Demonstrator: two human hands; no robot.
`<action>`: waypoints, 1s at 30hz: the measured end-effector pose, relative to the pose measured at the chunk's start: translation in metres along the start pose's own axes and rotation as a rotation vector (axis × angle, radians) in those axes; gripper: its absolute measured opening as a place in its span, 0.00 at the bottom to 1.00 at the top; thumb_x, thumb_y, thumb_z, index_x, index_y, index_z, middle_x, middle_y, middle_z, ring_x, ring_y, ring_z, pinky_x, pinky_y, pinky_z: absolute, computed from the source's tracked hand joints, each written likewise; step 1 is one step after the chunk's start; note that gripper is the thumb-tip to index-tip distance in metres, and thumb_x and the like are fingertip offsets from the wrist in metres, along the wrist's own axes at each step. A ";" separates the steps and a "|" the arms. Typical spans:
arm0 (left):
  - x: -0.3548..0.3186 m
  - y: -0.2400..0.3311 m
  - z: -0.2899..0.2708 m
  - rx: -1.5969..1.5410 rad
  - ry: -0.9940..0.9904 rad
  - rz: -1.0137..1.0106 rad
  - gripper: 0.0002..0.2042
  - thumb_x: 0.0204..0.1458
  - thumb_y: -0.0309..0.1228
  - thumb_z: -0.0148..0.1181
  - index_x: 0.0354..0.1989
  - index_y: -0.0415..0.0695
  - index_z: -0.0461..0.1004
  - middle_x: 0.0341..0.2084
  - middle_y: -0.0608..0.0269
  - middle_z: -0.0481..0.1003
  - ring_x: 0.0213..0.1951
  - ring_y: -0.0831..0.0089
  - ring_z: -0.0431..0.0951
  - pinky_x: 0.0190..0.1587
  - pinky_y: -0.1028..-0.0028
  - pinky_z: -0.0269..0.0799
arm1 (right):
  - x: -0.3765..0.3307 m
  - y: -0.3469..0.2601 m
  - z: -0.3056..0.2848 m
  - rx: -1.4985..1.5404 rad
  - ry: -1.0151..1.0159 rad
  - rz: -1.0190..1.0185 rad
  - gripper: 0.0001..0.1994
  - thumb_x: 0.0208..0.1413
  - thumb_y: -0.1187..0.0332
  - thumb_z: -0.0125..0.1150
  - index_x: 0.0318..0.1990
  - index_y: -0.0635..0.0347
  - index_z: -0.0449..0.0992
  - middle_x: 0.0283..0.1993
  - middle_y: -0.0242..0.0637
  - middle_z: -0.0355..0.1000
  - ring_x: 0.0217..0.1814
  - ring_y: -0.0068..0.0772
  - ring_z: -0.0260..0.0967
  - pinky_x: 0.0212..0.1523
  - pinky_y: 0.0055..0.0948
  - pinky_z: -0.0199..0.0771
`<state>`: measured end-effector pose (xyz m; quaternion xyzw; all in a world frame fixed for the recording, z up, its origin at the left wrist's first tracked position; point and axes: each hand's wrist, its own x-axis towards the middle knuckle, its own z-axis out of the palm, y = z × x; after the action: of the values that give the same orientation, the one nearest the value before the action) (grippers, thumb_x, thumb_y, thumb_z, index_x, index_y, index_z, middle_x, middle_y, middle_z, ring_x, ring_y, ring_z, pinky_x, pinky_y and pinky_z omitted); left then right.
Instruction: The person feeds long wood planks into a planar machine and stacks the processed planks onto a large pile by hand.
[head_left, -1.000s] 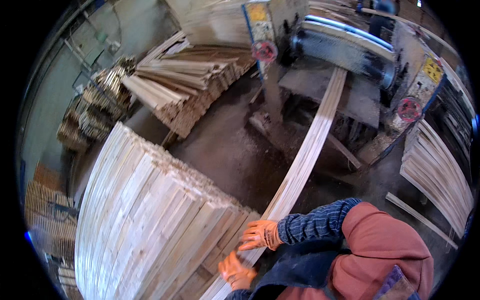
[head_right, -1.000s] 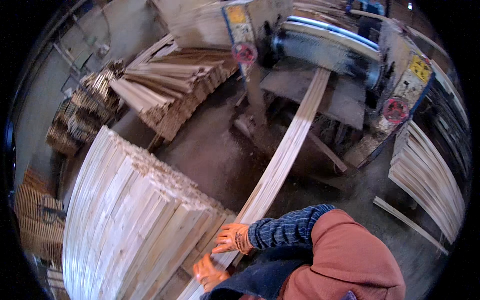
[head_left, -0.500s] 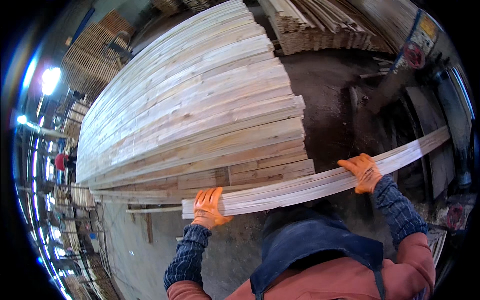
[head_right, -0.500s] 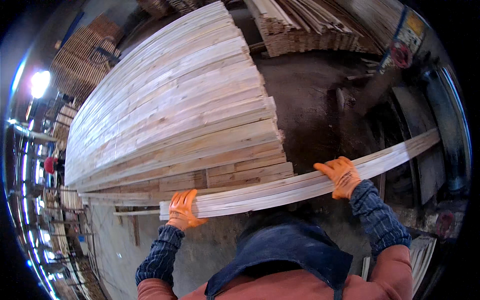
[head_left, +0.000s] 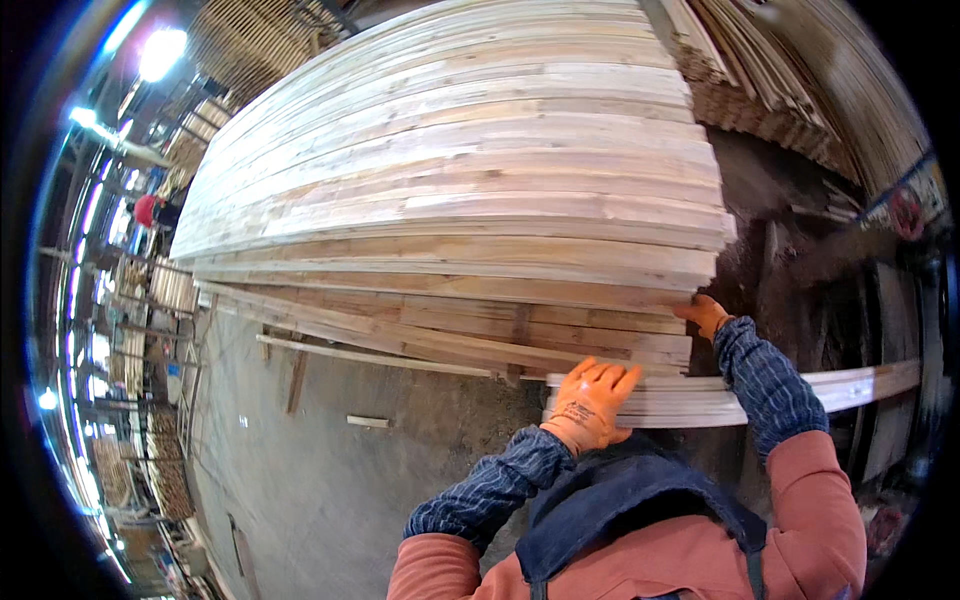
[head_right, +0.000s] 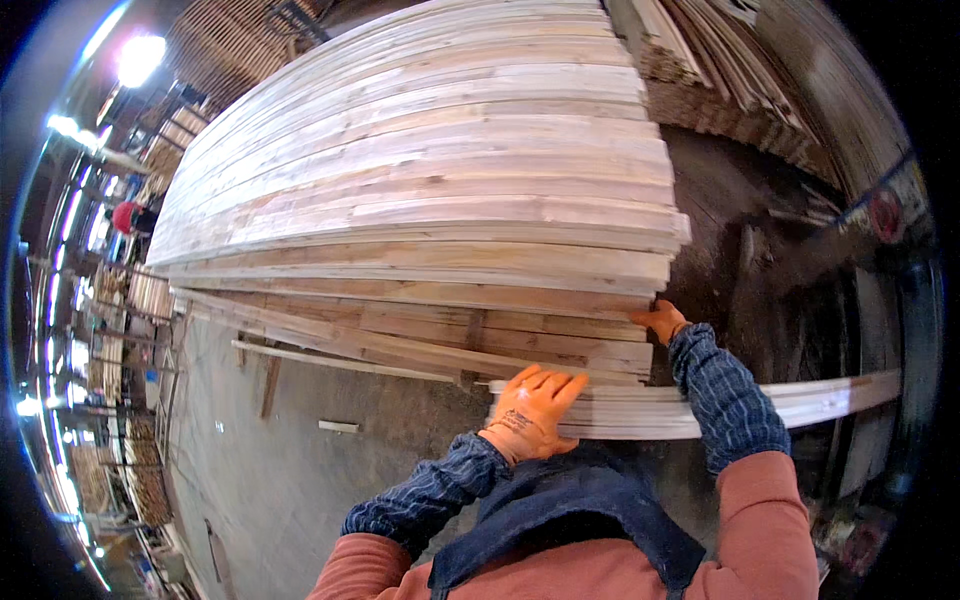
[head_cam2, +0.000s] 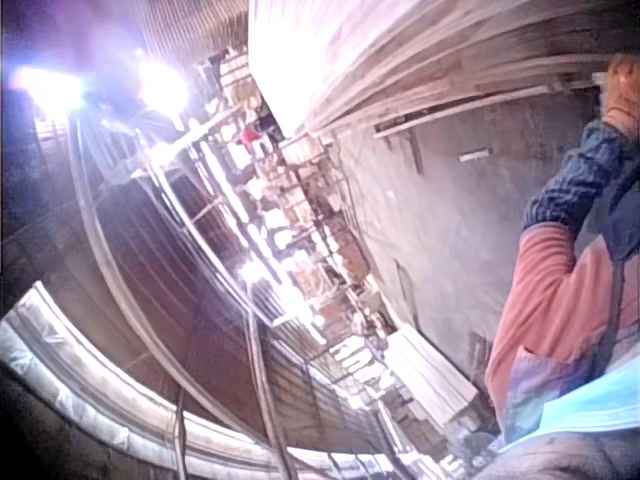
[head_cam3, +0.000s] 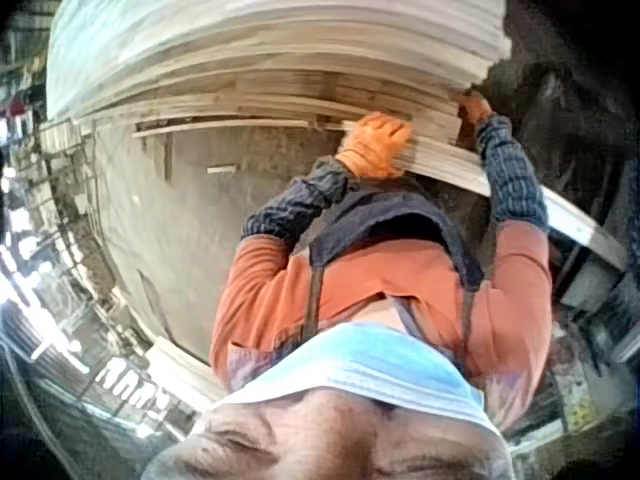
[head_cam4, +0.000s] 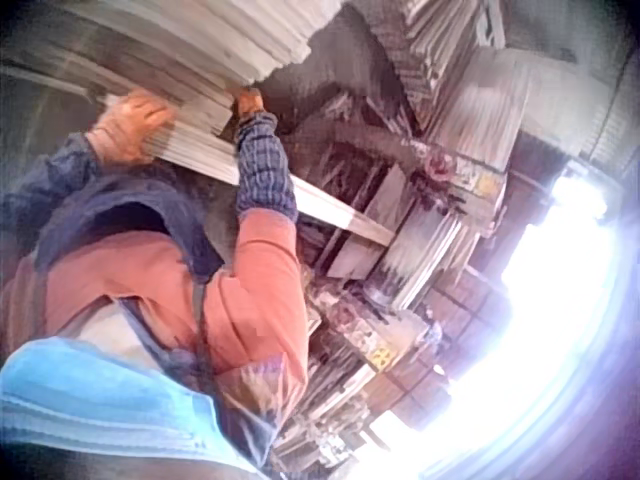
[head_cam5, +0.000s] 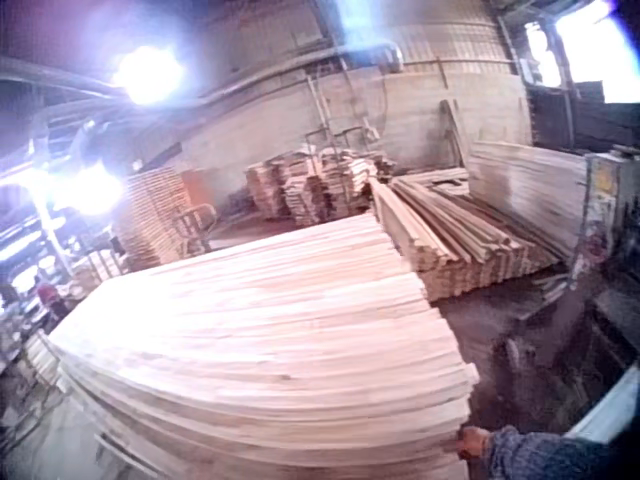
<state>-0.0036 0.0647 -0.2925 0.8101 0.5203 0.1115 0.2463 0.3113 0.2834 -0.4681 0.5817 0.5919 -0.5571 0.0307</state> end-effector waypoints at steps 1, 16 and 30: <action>-0.008 -0.007 -0.007 -0.029 0.012 -0.021 0.44 0.41 0.49 0.76 0.69 0.46 0.67 0.61 0.50 0.74 0.64 0.52 0.72 0.73 0.54 0.59 | 0.012 -0.009 0.010 0.025 -0.083 -0.020 0.32 0.71 0.55 0.48 0.78 0.60 0.56 0.83 0.44 0.45 0.86 0.49 0.35 0.83 0.46 0.38; -0.126 -0.317 0.036 -1.458 1.086 -1.308 0.36 0.51 0.40 0.77 0.67 0.43 0.66 0.55 0.55 0.73 0.57 0.60 0.73 0.54 0.59 0.72 | 0.010 0.067 0.048 0.937 -0.019 0.297 0.08 0.69 0.64 0.50 0.45 0.58 0.72 0.38 0.36 0.72 0.38 0.37 0.71 0.43 0.37 0.75; -0.108 -0.330 0.043 -1.492 1.206 -1.514 0.51 0.46 0.42 0.80 0.75 0.46 0.51 0.64 0.53 0.69 0.61 0.56 0.71 0.58 0.51 0.71 | 0.042 -0.275 0.225 -0.616 -0.079 -0.547 0.47 0.54 0.39 0.65 0.74 0.61 0.60 0.73 0.58 0.63 0.75 0.56 0.61 0.75 0.45 0.62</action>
<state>-0.2911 0.0671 -0.4913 -0.2189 0.6997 0.5690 0.3725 -0.0385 0.2356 -0.4105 0.3446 0.8621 -0.3635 0.0769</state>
